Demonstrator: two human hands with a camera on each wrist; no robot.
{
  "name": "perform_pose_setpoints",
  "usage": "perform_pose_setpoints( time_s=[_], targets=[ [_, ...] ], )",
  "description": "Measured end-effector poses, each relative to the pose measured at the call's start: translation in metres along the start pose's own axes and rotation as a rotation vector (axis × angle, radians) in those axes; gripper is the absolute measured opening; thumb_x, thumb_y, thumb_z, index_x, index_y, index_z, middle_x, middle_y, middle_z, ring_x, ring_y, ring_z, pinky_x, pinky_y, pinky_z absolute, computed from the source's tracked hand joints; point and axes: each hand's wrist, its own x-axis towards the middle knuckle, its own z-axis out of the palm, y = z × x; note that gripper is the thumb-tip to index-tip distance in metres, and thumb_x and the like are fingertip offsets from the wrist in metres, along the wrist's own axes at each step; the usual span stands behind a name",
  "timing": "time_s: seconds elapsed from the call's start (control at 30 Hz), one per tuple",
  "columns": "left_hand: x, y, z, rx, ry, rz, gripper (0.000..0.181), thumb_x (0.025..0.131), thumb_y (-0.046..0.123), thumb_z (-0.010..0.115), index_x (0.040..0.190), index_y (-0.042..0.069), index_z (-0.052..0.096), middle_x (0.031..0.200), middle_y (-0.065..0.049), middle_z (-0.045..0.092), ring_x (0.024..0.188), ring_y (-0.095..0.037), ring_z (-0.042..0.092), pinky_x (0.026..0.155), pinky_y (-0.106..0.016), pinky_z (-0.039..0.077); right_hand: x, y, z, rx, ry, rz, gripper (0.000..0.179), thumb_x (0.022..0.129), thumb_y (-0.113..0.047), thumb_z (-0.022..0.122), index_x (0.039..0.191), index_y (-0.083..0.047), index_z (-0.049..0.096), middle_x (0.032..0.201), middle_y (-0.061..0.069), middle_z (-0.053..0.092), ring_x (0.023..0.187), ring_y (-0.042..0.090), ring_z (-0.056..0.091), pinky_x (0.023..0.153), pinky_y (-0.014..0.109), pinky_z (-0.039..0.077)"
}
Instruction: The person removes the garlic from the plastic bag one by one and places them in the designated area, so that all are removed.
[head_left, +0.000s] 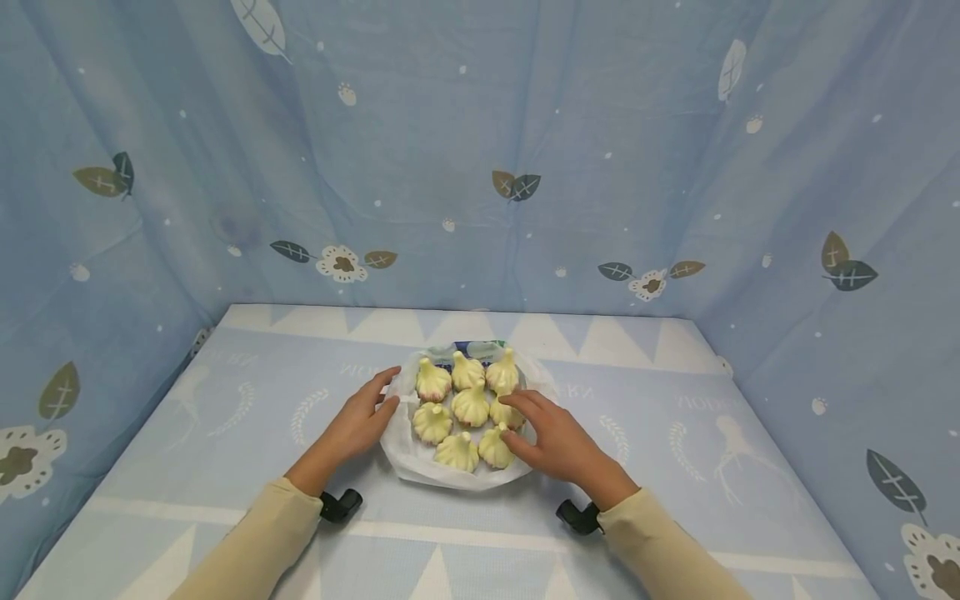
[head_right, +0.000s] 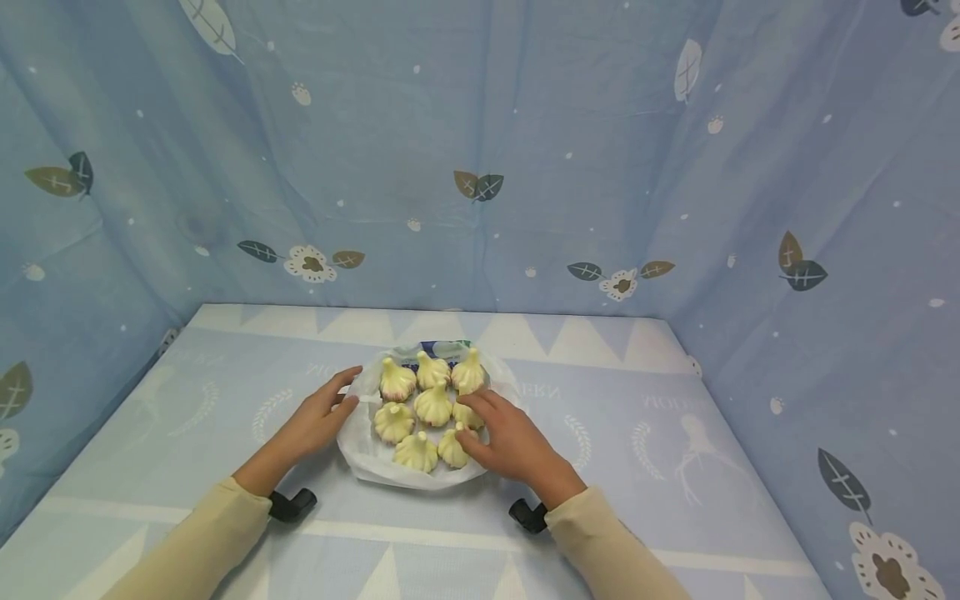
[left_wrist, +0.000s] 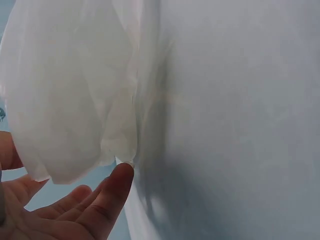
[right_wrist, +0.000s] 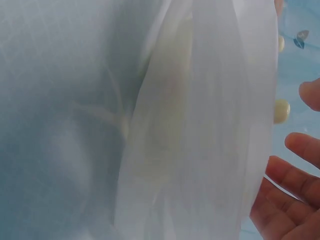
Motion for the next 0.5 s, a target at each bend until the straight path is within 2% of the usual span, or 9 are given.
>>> perform_pose_setpoints(
  time_s=[0.23,0.43,0.5],
  targets=[
    [0.003,0.001,0.004,0.024,0.026,0.026,0.052,0.102,0.018,0.042,0.152,0.015,0.029,0.152,-0.022,0.038,0.126,-0.044,0.051,0.100,-0.058,0.045,0.001,-0.003,0.006,0.006,-0.009,-0.053,0.043,0.091,-0.032,0.066,0.131,-0.017,0.058,0.128,0.001,0.059,0.112,0.020,0.063,0.089,0.040,0.055],
    [0.008,0.000,0.006,0.009,0.042,0.015,0.049,0.103,0.014,0.037,0.151,0.015,0.032,0.152,-0.021,0.038,0.136,-0.041,0.042,0.106,-0.059,0.039,0.002,-0.004,0.011,0.004,-0.044,-0.086,0.036,0.093,-0.030,0.064,0.126,-0.017,0.060,0.122,-0.002,0.061,0.102,0.014,0.064,0.084,0.034,0.056],
    [0.009,-0.001,0.006,-0.002,0.050,0.006,0.048,0.103,0.014,0.036,0.151,0.016,0.033,0.151,-0.021,0.040,0.129,-0.040,0.049,0.104,-0.056,0.042,0.002,-0.005,0.011,-0.003,-0.047,-0.099,0.034,0.093,-0.029,0.064,0.125,-0.016,0.061,0.118,-0.003,0.062,0.096,0.011,0.064,0.080,0.031,0.055]
  ],
)
